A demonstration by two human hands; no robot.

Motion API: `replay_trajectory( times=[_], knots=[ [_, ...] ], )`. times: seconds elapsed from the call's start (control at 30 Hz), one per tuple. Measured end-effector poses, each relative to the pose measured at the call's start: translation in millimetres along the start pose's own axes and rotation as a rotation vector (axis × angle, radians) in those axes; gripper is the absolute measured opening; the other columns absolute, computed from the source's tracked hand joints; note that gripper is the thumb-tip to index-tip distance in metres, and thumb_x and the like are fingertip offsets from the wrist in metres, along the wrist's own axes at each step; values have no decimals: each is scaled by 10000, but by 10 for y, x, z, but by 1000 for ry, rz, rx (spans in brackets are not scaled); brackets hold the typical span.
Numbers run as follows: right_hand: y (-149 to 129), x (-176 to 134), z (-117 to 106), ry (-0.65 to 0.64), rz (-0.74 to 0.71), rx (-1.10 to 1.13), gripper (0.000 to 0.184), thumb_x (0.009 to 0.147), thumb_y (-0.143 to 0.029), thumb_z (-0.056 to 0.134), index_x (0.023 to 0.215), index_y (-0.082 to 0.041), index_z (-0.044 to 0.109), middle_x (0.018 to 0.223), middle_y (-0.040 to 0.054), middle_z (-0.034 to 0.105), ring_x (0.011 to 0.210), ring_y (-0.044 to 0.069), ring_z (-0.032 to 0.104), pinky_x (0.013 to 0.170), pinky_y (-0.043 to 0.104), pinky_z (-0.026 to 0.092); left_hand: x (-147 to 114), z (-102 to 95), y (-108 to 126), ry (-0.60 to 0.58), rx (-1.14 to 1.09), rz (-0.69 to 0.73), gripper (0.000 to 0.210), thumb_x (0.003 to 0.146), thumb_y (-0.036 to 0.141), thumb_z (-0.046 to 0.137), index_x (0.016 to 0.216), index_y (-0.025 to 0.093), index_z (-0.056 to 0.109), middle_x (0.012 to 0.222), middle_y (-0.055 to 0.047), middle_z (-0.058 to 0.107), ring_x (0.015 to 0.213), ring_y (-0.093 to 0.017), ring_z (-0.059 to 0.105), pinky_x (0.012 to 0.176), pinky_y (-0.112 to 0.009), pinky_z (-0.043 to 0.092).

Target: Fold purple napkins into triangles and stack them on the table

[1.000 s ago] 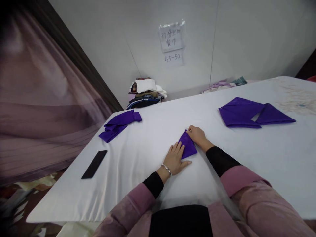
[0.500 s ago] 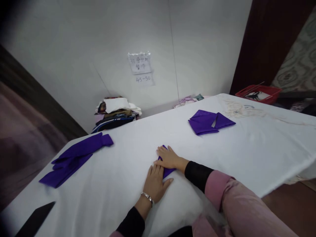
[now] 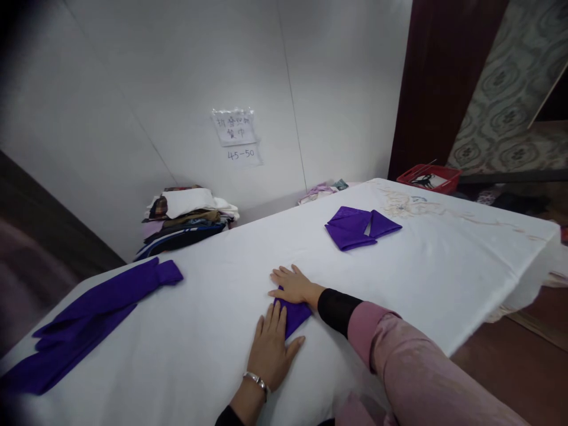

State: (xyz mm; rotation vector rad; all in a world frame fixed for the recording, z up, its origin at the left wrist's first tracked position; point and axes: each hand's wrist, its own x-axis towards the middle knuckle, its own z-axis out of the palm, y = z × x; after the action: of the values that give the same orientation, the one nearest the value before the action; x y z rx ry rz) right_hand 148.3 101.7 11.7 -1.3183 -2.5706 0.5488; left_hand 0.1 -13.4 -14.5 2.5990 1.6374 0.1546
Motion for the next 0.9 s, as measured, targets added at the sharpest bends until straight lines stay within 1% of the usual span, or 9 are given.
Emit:
replay_trajectory(
  times=[0.1, 0.2, 0.27, 0.37, 0.43, 0.47, 0.57, 0.7, 0.9],
  knots=[
    [-13, 17, -70, -29, 10, 17, 750, 883, -641, 240, 1446, -147, 270, 1513, 124, 216, 1398, 262, 104, 1097, 507, 10, 14, -75, 37, -29, 0, -14, 803, 858, 650, 239, 1429, 87, 276, 1508, -138, 198, 1397, -296, 148, 1117, -503, 168],
    [-110, 9, -198, -87, 80, 93, 745, 894, -631, 189, 1455, -144, 242, 1524, 133, 163, 1401, 266, 81, 1094, 518, 38, 22, -178, 87, -70, 19, -34, 775, 863, 619, 261, 1422, 82, 295, 1505, -144, 205, 1391, -308, 163, 1110, -513, 181],
    [-235, -52, -244, -58, 86, 106, 770, 886, -648, 182, 1459, -135, 226, 1529, 144, 116, 1403, 271, 45, 1092, 526, 40, 20, -219, 106, -75, 21, -40, 767, 864, 607, 273, 1418, 77, 306, 1500, -150, 227, 1387, -314, 178, 1108, -510, 187],
    [-432, -224, -175, 24, -63, 53, 804, 867, -676, 235, 1454, -128, 240, 1525, 162, 121, 1404, 258, 29, 1099, 498, -6, 10, -216, 103, -36, -7, -24, 750, 859, 610, 298, 1396, 90, 363, 1473, -148, 311, 1377, -320, 209, 1116, -498, 177],
    [-495, -337, -68, 21, -135, 36, 806, 859, -683, 263, 1450, -134, 258, 1517, 167, 157, 1403, 253, 56, 1104, 476, -13, 3, -190, 91, 0, -30, -12, 732, 855, 614, 318, 1390, 120, 383, 1466, -128, 337, 1379, -315, 206, 1122, -490, 163],
    [-496, -378, -16, 4, -136, 34, 806, 857, -685, 270, 1448, -137, 265, 1513, 169, 171, 1402, 256, 69, 1104, 475, -9, 1, -177, 86, 9, -38, -12, 732, 853, 616, 323, 1394, 126, 378, 1468, -123, 334, 1381, -312, 199, 1124, -487, 160],
    [-416, -426, 77, -39, -78, 40, 775, 872, -670, 245, 1444, -149, 276, 1510, 168, 188, 1399, 258, 95, 1100, 487, -1, -1, -151, 77, 1, -46, -22, 746, 861, 618, 302, 1404, 110, 352, 1475, -129, 313, 1389, -305, 176, 1122, -488, 163],
    [-333, -412, 68, -20, -56, 41, 725, 890, -642, 230, 1451, -184, 256, 1521, 141, 173, 1402, 237, 89, 1097, 483, -14, 3, -130, 72, -13, -48, -21, 749, 868, 620, 270, 1411, 109, 336, 1483, -132, 291, 1392, -302, 167, 1116, -495, 166],
    [-354, -431, 40, -33, -61, 61, 688, 903, -613, 252, 1454, -203, 245, 1525, 127, 166, 1403, 224, 79, 1097, 474, -18, 11, -97, 64, 2, -54, -18, 751, 867, 617, 266, 1418, 109, 319, 1498, -124, 258, 1394, -297, 159, 1118, -489, 163]
  ],
)
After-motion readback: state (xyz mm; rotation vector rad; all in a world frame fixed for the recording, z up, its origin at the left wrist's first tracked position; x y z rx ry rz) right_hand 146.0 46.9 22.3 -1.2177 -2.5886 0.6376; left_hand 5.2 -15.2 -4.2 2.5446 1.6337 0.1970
